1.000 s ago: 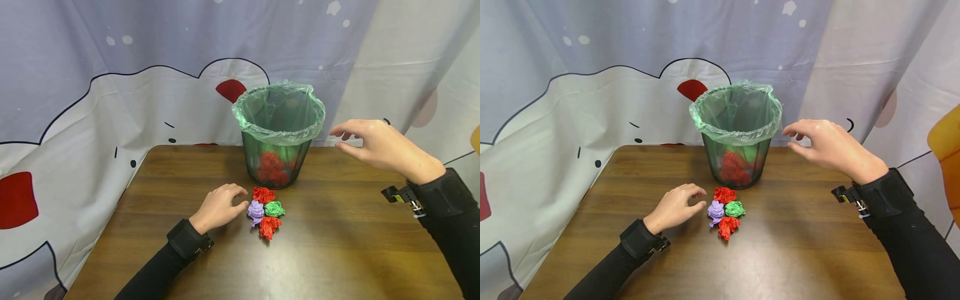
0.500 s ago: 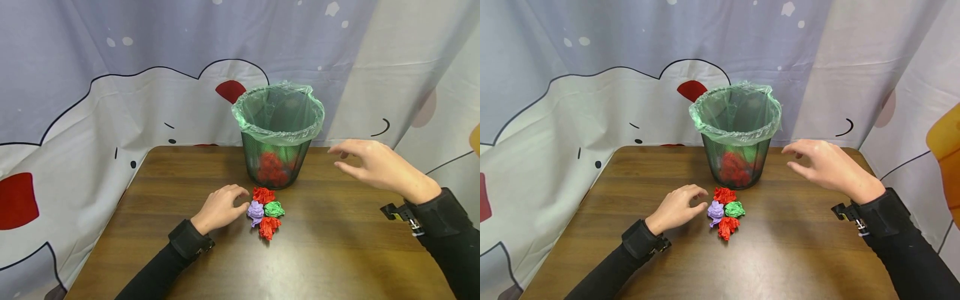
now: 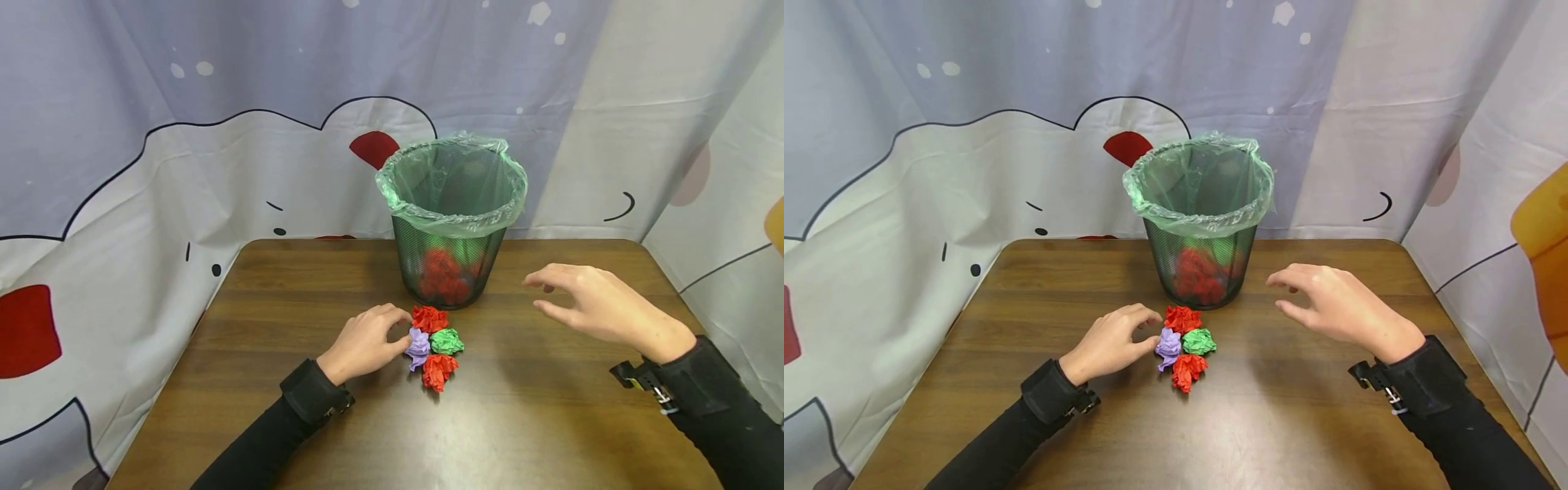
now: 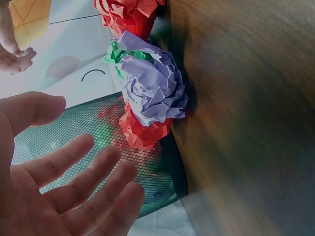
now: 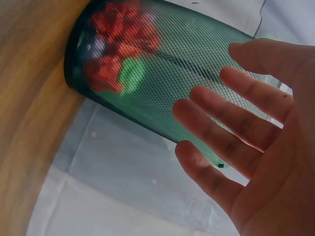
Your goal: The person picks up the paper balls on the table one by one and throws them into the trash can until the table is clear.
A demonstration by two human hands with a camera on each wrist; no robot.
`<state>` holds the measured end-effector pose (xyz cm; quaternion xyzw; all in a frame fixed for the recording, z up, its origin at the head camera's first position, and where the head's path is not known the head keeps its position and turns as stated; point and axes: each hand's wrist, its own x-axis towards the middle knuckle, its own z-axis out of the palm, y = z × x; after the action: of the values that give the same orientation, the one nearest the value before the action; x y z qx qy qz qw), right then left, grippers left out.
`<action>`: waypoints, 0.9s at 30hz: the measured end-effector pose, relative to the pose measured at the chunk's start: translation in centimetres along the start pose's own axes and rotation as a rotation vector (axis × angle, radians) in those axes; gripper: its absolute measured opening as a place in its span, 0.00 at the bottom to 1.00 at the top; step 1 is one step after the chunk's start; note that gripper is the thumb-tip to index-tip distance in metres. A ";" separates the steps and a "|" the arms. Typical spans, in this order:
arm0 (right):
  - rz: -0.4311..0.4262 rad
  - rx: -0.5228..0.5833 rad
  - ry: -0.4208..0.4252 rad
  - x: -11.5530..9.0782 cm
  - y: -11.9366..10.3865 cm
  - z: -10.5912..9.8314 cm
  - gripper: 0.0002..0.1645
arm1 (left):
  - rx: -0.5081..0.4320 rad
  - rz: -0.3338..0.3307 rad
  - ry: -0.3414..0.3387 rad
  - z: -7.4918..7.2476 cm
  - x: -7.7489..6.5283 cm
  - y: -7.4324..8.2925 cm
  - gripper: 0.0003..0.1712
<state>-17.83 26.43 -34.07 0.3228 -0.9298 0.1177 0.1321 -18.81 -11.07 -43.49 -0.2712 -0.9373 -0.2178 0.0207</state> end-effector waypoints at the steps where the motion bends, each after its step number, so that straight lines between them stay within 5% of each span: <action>1: -0.005 0.005 -0.003 -0.1 0.0 0.2 0.18 | 0.002 0.001 0.000 0.0 0.0 0.0 0.21; 27: 0.061 0.073 -0.084 -2.1 -0.5 4.0 0.18 | 0.075 0.036 -0.182 1.8 0.5 0.5 0.29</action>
<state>-16.64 26.01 -38.39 0.3036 -0.9390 0.1421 0.0775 -18.84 -9.67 -44.83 -0.3056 -0.9378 -0.1568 -0.0505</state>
